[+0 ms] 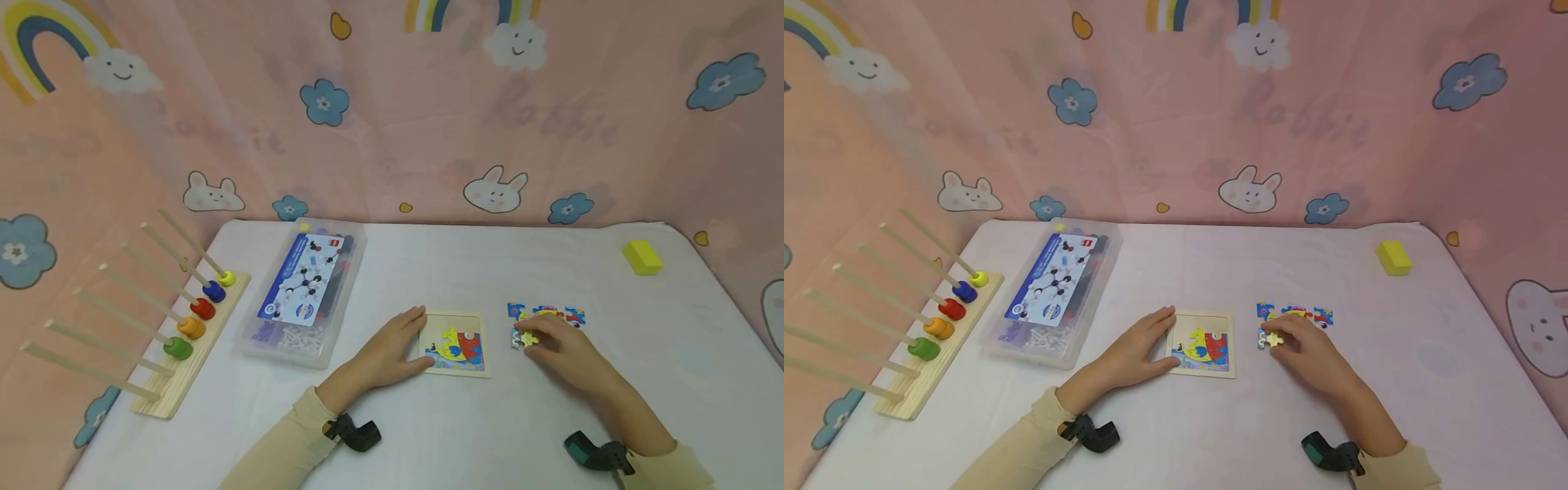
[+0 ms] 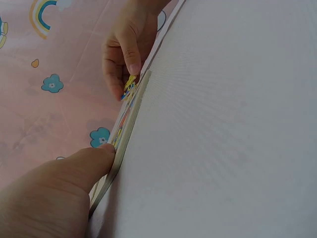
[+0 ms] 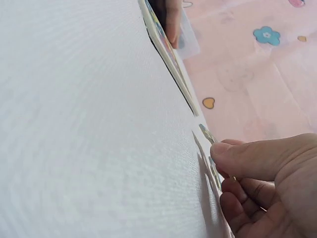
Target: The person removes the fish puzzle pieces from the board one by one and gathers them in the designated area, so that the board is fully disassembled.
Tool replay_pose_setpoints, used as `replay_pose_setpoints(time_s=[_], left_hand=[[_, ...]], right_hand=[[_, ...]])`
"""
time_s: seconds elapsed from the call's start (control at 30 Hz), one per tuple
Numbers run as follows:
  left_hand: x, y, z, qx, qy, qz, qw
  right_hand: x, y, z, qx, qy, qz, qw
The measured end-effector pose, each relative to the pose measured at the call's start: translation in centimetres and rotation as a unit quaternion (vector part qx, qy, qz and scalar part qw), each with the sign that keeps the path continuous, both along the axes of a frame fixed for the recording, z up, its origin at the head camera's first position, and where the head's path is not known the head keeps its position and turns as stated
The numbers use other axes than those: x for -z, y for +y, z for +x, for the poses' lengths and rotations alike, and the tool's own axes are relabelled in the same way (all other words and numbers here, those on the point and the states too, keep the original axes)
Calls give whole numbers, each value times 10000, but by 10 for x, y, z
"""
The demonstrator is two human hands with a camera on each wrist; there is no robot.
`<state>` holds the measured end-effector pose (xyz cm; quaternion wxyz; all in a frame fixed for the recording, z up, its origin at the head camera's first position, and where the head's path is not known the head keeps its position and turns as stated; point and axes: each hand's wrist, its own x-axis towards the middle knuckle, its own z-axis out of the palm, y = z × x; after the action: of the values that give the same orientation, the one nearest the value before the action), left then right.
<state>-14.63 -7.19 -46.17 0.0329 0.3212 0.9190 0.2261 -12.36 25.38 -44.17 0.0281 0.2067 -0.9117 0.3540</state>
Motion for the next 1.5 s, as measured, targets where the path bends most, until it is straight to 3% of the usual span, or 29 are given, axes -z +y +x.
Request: replay_pose_setpoints(time_s=[0.17,0.5,0.77,1.03,1.5], left_hand=[[-1,0,0,25,-38,2,10000],[1,-1,-2,-2,-90,-19,10000],[3,-2,-2,17,-44,73,10000],[4,-2,-2,11,-1,80,10000],[2,-1,-2,-16,-108,59,9999]], right_hand=[[5,0,0,-126,80,-85,9999],[11,3,-3,49,-49,150,9999],[11,2,-2,-41,156,-68,9998],[12,2,-2,40,168,22,9998],[13,-2,0,269,105,-260,9992]])
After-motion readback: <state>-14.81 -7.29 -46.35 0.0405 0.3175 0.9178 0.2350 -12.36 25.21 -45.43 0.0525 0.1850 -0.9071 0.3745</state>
